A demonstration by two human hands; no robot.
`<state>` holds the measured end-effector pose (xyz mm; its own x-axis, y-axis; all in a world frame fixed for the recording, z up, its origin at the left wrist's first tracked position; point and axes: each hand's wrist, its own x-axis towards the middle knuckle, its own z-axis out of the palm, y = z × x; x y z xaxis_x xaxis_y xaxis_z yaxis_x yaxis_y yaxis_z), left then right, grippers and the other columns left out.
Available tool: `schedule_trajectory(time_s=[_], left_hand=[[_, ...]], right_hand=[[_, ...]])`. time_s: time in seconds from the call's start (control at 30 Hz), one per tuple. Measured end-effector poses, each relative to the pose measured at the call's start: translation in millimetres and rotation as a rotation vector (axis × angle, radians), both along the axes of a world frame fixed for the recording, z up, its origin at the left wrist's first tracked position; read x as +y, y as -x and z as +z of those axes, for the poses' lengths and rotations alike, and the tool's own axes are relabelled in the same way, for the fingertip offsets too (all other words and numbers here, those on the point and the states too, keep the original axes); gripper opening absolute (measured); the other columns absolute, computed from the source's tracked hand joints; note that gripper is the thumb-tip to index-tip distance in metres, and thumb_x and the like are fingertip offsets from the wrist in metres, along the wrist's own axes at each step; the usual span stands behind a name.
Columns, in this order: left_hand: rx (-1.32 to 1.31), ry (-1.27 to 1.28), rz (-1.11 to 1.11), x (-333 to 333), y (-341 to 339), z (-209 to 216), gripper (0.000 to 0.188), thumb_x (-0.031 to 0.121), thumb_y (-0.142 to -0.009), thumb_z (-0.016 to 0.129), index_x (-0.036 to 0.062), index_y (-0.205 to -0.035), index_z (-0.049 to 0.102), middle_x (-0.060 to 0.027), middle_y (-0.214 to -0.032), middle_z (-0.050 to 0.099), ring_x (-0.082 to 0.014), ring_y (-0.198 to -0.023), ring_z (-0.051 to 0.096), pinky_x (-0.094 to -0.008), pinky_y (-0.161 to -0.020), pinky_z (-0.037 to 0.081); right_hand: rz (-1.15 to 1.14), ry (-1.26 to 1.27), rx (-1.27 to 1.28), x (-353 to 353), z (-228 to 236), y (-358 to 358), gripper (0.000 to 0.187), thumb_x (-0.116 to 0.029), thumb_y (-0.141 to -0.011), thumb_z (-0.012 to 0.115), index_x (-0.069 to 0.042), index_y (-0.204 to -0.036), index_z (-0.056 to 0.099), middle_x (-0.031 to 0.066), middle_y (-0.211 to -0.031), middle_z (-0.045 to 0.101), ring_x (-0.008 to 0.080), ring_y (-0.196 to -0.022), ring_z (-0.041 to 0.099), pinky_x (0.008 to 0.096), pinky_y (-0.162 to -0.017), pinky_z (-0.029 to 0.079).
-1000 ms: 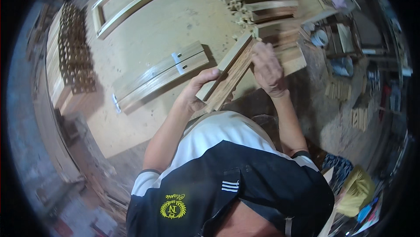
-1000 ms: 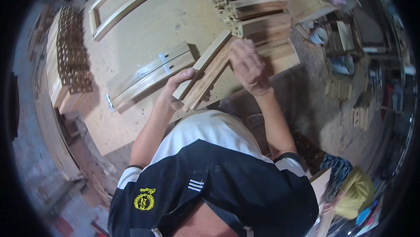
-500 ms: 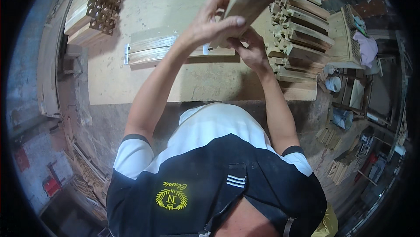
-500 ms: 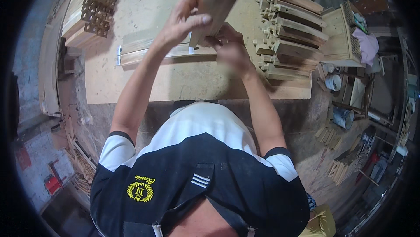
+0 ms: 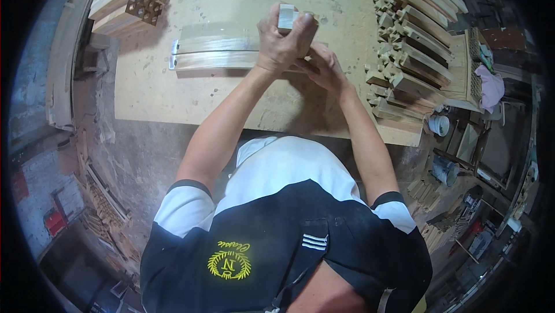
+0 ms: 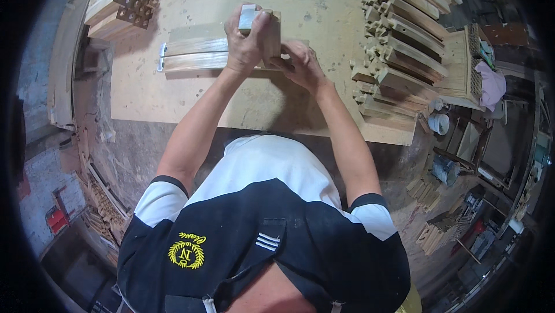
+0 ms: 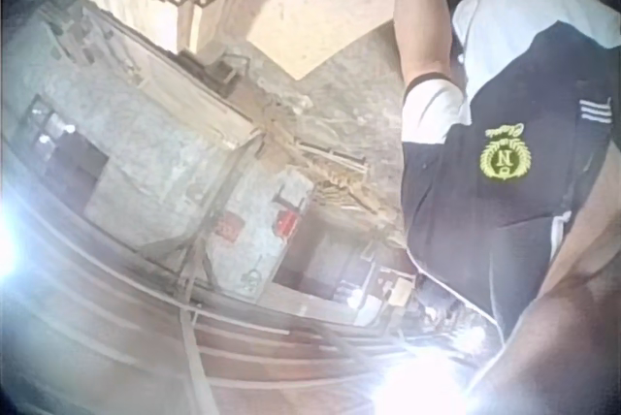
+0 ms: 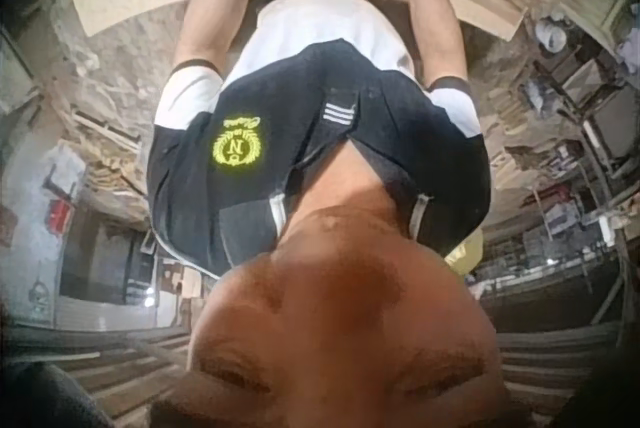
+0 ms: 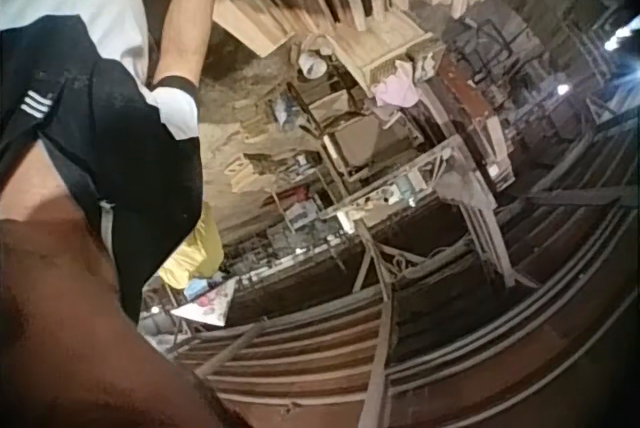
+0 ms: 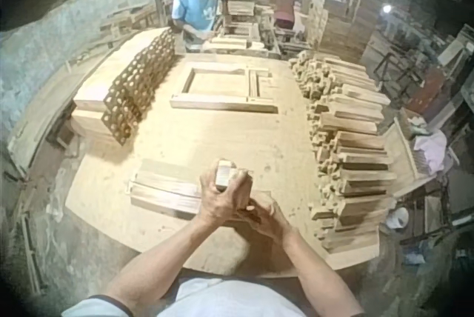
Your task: Manually assembling wooden frame components for furniture using pegs and slots.
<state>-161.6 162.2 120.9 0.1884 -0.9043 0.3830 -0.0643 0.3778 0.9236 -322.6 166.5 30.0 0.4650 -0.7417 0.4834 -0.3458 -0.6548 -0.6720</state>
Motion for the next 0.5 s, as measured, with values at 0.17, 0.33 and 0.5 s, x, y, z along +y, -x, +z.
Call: schedule_trajectory(time_s=[0.17,0.33,0.5], left_hand=[[-0.032,0.084,0.021,17.4,-9.9,-14.4,0.039,0.036,-0.084,0.079,0.0039,-0.090,0.058,-0.0072,-0.068,0.060,-0.0185,-0.062,0.058,-0.0335,-0.060,0.048],[-0.184,0.189,-0.037,19.2,-5.7,-25.7,0.038,0.029,-0.080,0.081,0.0059,-0.097,0.057,-0.0097,-0.075,0.054,-0.0272,-0.066,0.057,-0.0383,-0.062,0.048],[-0.203,-0.047,-0.259,24.1,-18.8,-21.7,0.065,0.040,-0.076,0.082,0.0034,-0.120,0.052,-0.0177,-0.104,0.056,-0.0296,-0.097,0.058,-0.0414,-0.084,0.048]], right_hand=[[0.044,0.067,0.065,4.3,0.2,-0.8,0.025,-0.008,-0.077,0.075,-0.005,-0.099,0.063,0.0142,-0.085,0.064,0.0361,-0.076,0.061,0.0455,-0.069,0.050],[0.039,0.120,0.115,0.9,-39.2,7.8,0.025,-0.001,-0.071,0.072,-0.005,-0.094,0.062,0.0155,-0.082,0.061,0.0374,-0.070,0.059,0.0463,-0.065,0.047],[-0.089,0.063,0.450,16.7,-58.1,36.7,0.023,-0.008,-0.082,0.074,0.000,-0.102,0.066,0.0155,-0.093,0.067,0.0335,-0.081,0.065,0.0399,-0.074,0.052]])
